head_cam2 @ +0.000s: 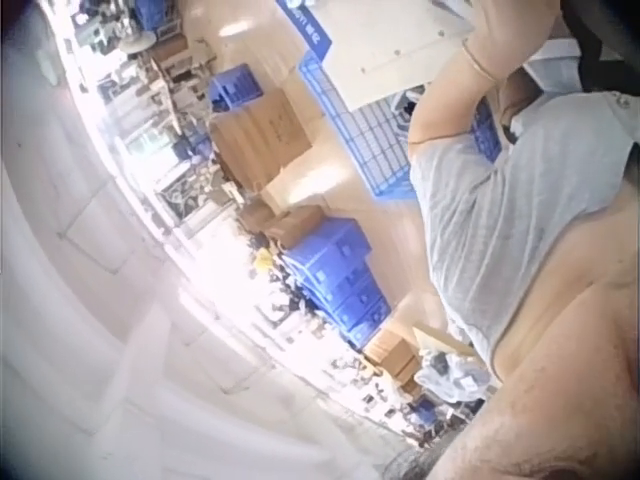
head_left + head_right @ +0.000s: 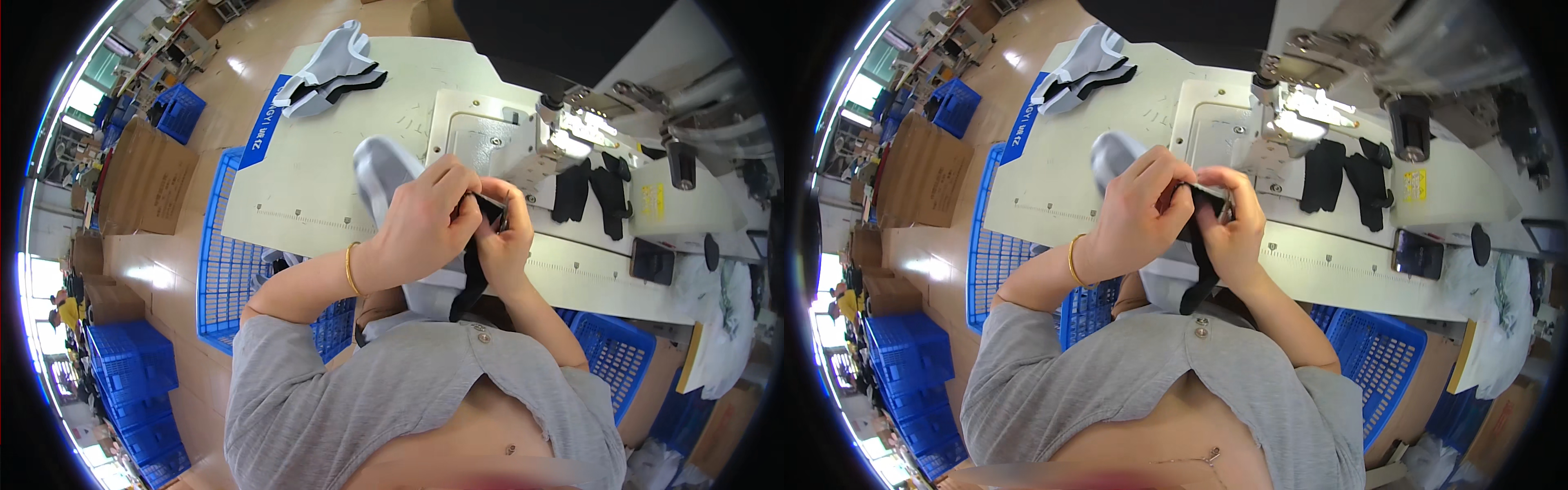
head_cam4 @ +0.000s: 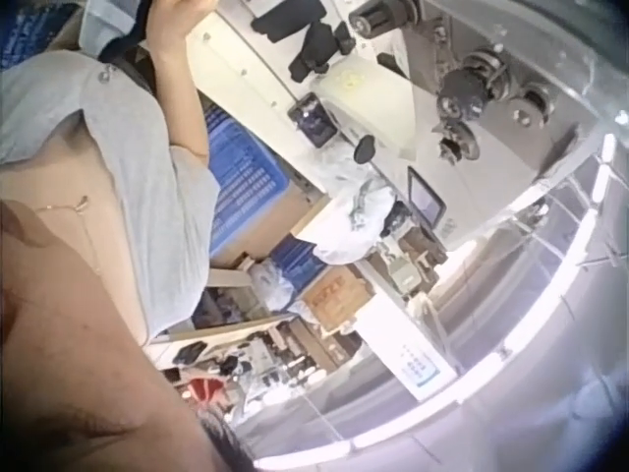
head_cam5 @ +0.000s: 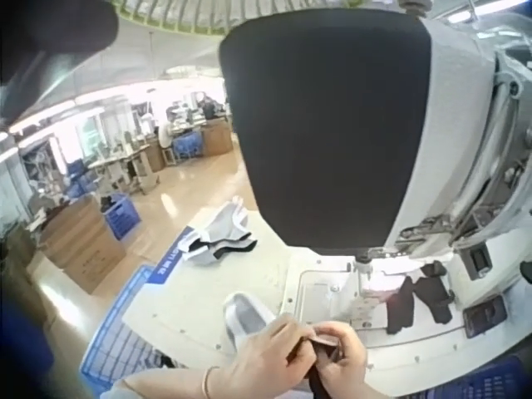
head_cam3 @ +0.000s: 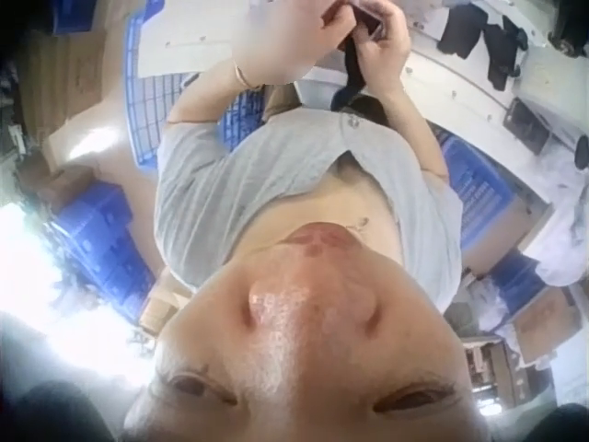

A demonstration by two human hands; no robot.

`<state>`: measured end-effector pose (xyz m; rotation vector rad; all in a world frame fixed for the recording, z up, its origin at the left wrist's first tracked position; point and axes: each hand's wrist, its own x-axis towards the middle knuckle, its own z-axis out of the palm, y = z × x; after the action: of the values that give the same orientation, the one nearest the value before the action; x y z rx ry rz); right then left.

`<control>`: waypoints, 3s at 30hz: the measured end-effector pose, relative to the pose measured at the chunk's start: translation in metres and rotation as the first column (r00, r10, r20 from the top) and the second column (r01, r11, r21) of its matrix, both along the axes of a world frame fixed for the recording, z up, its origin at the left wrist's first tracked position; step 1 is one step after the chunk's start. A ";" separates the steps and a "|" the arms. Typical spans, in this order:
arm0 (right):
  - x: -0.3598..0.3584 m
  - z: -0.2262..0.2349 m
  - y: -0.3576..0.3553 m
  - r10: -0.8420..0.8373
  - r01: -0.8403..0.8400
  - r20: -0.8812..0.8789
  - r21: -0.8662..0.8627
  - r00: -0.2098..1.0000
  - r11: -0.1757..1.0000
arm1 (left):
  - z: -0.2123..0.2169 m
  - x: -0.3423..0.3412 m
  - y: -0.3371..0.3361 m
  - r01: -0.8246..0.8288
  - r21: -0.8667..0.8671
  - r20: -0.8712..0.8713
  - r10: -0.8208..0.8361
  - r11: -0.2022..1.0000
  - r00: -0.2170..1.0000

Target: Stitching black material onto shoe uppers using an industrial sewing machine.

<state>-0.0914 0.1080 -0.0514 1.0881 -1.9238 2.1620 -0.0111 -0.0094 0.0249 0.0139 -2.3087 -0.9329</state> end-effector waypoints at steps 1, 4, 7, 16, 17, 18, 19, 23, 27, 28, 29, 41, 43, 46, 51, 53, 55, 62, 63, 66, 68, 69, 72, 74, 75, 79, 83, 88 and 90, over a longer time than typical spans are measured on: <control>-0.002 -0.002 0.006 0.053 -0.060 0.121 0.058 0.991 0.996 | 0.002 0.002 0.004 0.026 0.039 0.063 -0.029 0.999 0.998; -0.004 0.003 0.020 0.018 -0.060 0.262 0.152 0.965 0.987 | 0.003 0.002 0.015 -0.060 -0.069 0.104 0.067 0.996 0.992; -0.018 0.006 0.039 0.180 -0.174 -0.008 0.223 0.984 0.959 | -0.004 0.010 0.000 0.120 -0.076 0.318 -0.090 0.990 0.944; -0.022 0.019 0.072 0.339 -0.590 0.709 0.134 0.619 0.796 | -0.035 -0.005 -0.035 -0.217 0.707 0.636 -0.470 0.673 0.612; -0.025 0.018 0.073 0.305 -0.589 0.747 0.141 0.591 0.796 | -0.036 -0.008 -0.032 -0.244 0.742 0.594 -0.443 0.625 0.671; -0.026 0.018 0.074 0.271 -0.589 0.781 0.148 0.563 0.795 | -0.037 -0.011 -0.031 -0.266 0.775 0.551 -0.408 0.573 0.728; -0.025 0.015 0.075 0.267 -0.583 0.783 0.146 0.562 0.800 | -0.038 -0.012 -0.034 -0.132 0.643 0.561 -0.347 0.754 0.752; -0.022 0.013 0.077 0.271 -0.494 0.737 0.098 0.619 0.864 | -0.011 -0.019 -0.001 -0.012 -0.454 0.030 0.028 0.891 0.999; -0.018 0.006 0.080 0.306 -0.482 0.686 0.075 0.661 0.873 | -0.021 -0.020 0.021 -0.032 -0.072 0.254 0.050 0.997 0.966; -0.017 0.005 0.084 0.286 -0.461 0.684 0.083 0.671 0.883 | -0.027 -0.023 0.016 -0.010 -0.065 0.249 0.026 0.998 0.968; -0.016 0.006 0.086 0.311 -0.477 0.639 0.099 0.703 0.873 | -0.033 -0.022 0.007 0.008 0.123 0.336 -0.050 0.992 0.940; -0.213 -0.001 0.141 -0.262 0.684 -0.685 0.461 0.679 0.566 | -0.061 -0.034 0.006 -0.065 0.631 0.306 -0.171 0.773 0.937; -0.232 -0.012 0.140 -0.102 0.753 -0.762 0.594 0.639 0.281 | -0.059 -0.035 0.008 -0.053 0.631 0.287 -0.170 0.774 0.943; -0.231 -0.001 0.141 -0.021 0.755 -0.758 0.645 0.651 0.118 | -0.059 -0.028 0.007 -0.070 0.640 0.274 -0.142 0.765 0.951; -0.138 0.039 0.137 -0.018 0.531 -0.531 0.844 0.847 0.073 | -0.063 -0.021 0.008 -0.066 0.692 0.231 -0.134 0.719 0.964; -0.108 0.026 0.140 0.049 0.367 -0.371 0.927 0.927 0.072 | -0.064 -0.021 0.009 -0.072 0.683 0.240 -0.130 0.727 0.962; -0.100 -0.002 0.150 0.016 0.325 -0.334 0.925 0.942 0.199 | -0.063 -0.025 0.014 -0.057 0.697 0.230 -0.148 0.715 0.962; -0.107 -0.011 0.179 -0.428 0.281 0.034 0.706 0.903 0.650 | -0.062 -0.021 0.013 -0.037 0.763 0.205 -0.188 0.645 0.960; -0.107 -0.018 0.178 -0.416 0.362 -0.105 0.709 0.903 0.605 | -0.060 -0.020 0.015 -0.038 0.762 0.208 -0.188 0.647 0.960; -0.100 -0.026 0.165 -0.386 0.492 -0.330 0.733 0.861 0.471 | -0.054 -0.017 0.016 -0.028 0.766 0.212 -0.211 0.642 0.954; -0.101 -0.033 0.161 -0.376 0.424 -0.266 0.791 0.887 0.441 | -0.050 -0.013 0.017 -0.021 0.837 0.197 -0.265 0.546 0.944; -0.103 -0.037 0.163 -0.368 0.452 -0.297 0.760 0.881 0.467 | -0.048 -0.011 0.018 -0.034 0.834 0.203 -0.249 0.551 0.947; -0.100 -0.022 0.164 -0.403 0.404 -0.216 0.783 0.889 0.472 | -0.048 -0.012 0.018 -0.044 0.832 0.210 -0.240 0.553 0.948; -0.098 -0.002 0.159 -0.376 0.399 -0.249 0.825 0.892 0.400 | -0.053 -0.011 0.015 -0.024 0.801 0.226 -0.264 0.598 0.938; -0.098 -0.003 0.158 -0.373 0.389 -0.240 0.829 0.896 0.402 | -0.055 -0.011 0.014 -0.017 0.803 0.220 -0.269 0.596 0.938; -0.095 -0.019 0.164 -0.320 0.406 -0.284 0.805 0.904 0.432 | -0.051 -0.010 0.020 -0.023 0.837 0.182 -0.237 0.547 0.954; -0.080 -0.030 0.159 -0.345 0.392 -0.245 0.794 0.906 0.465 | -0.053 -0.008 0.014 -0.021 0.842 0.177 -0.240 0.539 0.954; -0.075 0.001 0.154 -0.328 0.272 -0.078 0.749 0.942 0.604 | -0.050 -0.007 0.017 -0.049 0.807 0.201 -0.194 0.588 0.960; -0.055 0.038 0.144 -0.213 0.088 0.118 0.646 0.970 0.758 | -0.046 -0.008 0.022 -0.011 0.826 0.161 -0.218 0.563 0.963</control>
<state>-0.1461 0.2524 -0.0134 0.7444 -2.8407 1.5829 -0.0188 0.0121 -0.0215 0.4163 -1.8520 -2.1172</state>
